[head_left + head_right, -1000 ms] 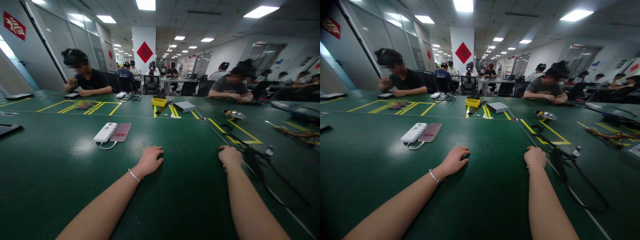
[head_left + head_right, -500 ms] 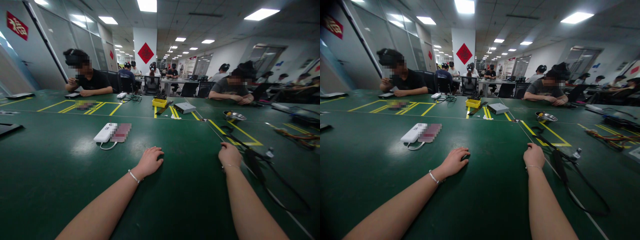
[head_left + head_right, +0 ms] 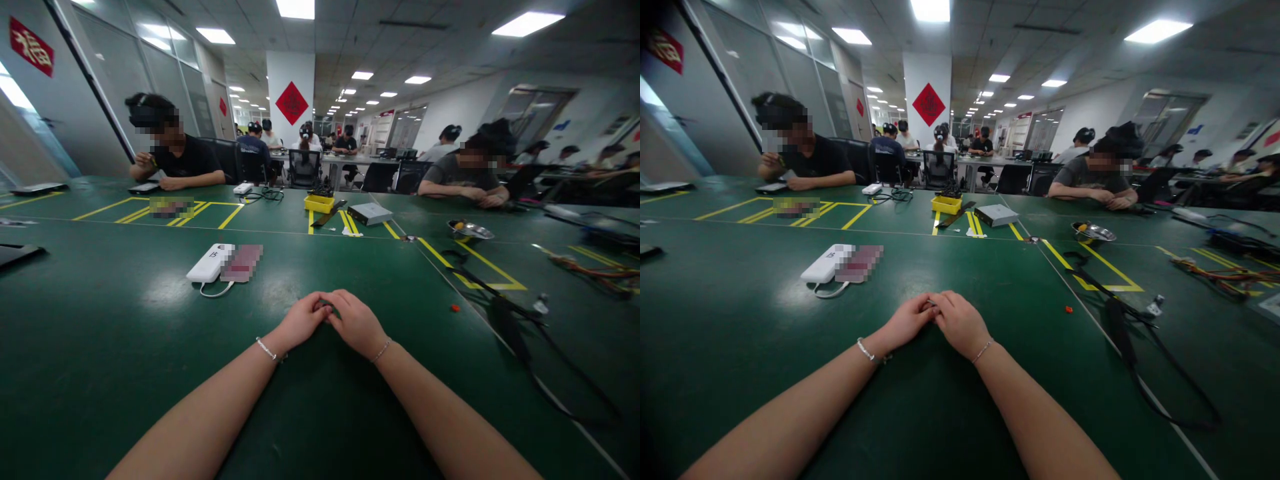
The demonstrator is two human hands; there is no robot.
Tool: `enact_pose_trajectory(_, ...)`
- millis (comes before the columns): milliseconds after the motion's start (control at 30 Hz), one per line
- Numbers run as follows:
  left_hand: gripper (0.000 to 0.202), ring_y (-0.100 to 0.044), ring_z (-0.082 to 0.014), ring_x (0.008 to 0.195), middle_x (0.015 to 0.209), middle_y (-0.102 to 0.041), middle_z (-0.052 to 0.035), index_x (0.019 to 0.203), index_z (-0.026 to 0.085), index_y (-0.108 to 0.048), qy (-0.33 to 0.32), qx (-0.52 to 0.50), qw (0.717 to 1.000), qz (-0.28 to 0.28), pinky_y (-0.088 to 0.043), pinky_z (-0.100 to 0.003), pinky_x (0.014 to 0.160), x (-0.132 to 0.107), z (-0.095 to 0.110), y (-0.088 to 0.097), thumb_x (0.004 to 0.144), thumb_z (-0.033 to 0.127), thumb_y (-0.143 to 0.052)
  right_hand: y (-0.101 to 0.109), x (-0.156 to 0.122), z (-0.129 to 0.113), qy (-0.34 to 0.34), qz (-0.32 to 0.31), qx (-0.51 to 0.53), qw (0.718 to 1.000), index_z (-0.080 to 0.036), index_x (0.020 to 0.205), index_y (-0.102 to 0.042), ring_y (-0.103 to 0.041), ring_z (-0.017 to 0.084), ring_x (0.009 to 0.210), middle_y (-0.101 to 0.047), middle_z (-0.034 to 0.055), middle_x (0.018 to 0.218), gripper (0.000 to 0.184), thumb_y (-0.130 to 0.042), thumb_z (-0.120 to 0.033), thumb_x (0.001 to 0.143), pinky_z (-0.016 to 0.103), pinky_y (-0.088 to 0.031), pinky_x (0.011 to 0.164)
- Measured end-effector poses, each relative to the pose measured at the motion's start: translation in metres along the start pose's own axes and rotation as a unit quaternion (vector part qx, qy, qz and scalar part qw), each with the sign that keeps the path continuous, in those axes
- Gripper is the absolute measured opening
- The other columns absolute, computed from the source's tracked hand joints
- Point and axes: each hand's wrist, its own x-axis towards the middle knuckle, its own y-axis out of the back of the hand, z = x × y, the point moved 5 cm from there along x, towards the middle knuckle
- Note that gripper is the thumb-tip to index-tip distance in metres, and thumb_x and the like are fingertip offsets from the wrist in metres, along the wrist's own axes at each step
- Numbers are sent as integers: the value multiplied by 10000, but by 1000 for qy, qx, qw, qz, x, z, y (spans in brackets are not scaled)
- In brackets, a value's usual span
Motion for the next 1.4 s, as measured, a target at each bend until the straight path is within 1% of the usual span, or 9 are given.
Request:
enact_pose_trajectory(100,260,-561,-114,648,742,-607,-14,1022,158,-491,51,-97,994,-2,-412,-222,571,2,-4,1,784,260,-460,17,-5,30,-50,6,-44,998,-190,1136,-459,-446,219,1040,-520,95,1102,387,-467,-300,765,379,-367,900)
enact_pose_trajectory(167,242,-560,-105,648,771,-612,-27,1001,154,-499,76,-140,987,4,-398,-206,543,2,-6,2,788,260,-451,37,-18,70,-153,26,-124,980,-178,1151,-460,-397,252,1100,-483,119,1161,406,-446,-305,766,421,-331,917)
enact_pose_trajectory(333,227,-559,-100,657,808,-620,-51,955,145,-536,102,-177,979,20,-352,-184,488,3,-10,5,784,273,-460,84,-88,182,-474,7,-259,841,-149,1184,-459,-335,339,1147,-411,177,1232,471,-382,-344,763,499,-324,857)
enact_pose_trajectory(500,264,-572,-105,681,856,-636,-65,978,146,-530,117,-191,975,4,-345,-178,489,3,-12,5,729,231,-546,92,-128,225,-556,-71,-224,797,-155,1076,-570,-482,319,1016,-530,190,1087,402,-392,-277,737,434,-401,760)
enact_pose_trajectory(733,237,-568,-95,663,816,-643,-55,948,133,-548,114,-204,972,12,-372,-189,518,2,-7,5,715,174,-563,90,-111,211,-555,-48,-144,818,-178,819,-636,-581,250,753,-624,125,861,241,-470,-157,646,367,-424,640)
enact_pose_trajectory(900,238,-581,-104,745,797,-642,-36,900,131,-575,82,-228,970,19,-423,-225,683,3,-8,5,665,124,-608,58,-57,148,-439,44,139,887,-179,792,-592,-568,160,679,-619,37,741,178,-552,-235,628,287,-427,637)
enact_pose_trajectory(1067,242,-595,-130,800,833,-654,-51,858,126,-556,76,-267,961,11,-436,-258,730,2,-9,4,631,114,-639,16,-19,67,-336,-3,451,827,-159,779,-618,-526,110,616,-605,9,683,191,-620,-238,605,265,-416,628)
enact_pose_trajectory(1200,217,-588,-107,707,756,-639,-19,798,130,-543,62,-255,965,12,-430,-219,641,2,-5,4,608,106,-646,0,-17,44,-323,-40,558,763,-160,780,-647,-552,117,697,-641,31,783,222,-668,-187,560,283,-420,700)
enact_pose_trajectory(1400,215,-573,-94,649,701,-618,-2,797,131,-528,64,-254,965,-14,-412,-212,608,1,-2,1,613,119,-639,0,-16,45,-283,-58,556,780,-163,804,-651,-586,148,787,-661,46,847,241,-672,-197,567,335,-420,794)
